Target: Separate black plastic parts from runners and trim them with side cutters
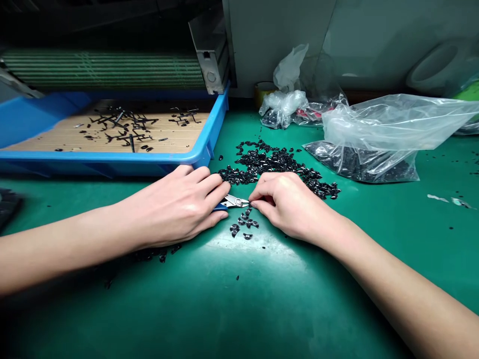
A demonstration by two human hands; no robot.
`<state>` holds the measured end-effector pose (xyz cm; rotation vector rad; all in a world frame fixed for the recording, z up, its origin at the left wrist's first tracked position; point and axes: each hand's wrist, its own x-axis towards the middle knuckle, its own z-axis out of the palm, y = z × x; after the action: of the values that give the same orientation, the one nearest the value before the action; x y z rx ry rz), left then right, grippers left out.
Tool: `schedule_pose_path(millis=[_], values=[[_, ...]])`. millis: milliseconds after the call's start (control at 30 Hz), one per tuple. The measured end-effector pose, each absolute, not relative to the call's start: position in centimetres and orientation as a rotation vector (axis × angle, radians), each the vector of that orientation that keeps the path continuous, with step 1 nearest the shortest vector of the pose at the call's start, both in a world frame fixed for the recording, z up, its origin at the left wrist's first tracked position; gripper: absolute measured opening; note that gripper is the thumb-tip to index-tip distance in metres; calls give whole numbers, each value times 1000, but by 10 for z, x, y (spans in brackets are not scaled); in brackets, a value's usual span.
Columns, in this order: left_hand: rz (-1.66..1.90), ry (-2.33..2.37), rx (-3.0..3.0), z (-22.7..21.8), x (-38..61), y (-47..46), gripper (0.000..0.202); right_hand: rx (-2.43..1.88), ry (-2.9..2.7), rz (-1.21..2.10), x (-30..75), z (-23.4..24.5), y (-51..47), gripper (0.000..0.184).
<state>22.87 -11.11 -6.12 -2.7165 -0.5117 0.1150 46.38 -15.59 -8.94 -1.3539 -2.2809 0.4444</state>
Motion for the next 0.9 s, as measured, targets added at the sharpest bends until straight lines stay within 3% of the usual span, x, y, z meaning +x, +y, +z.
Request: schedule_pose_path(millis=[267,467,667,900], values=[[138,-371,-2628,-62,234,-111,38,-1362,-2267,473,464,-88,-156,15],[-59,-368,-2702,-77,222,-111,39,-1382,-2317,596,464,-80,-155,14],[-222,-500,-2719,-82,204,-110,34,-1519,-2172,138,453,-93,-147,20],[-180,-615,-2747,-85,206,-110,35,-1445,-2357,116,457,-98,-151,19]])
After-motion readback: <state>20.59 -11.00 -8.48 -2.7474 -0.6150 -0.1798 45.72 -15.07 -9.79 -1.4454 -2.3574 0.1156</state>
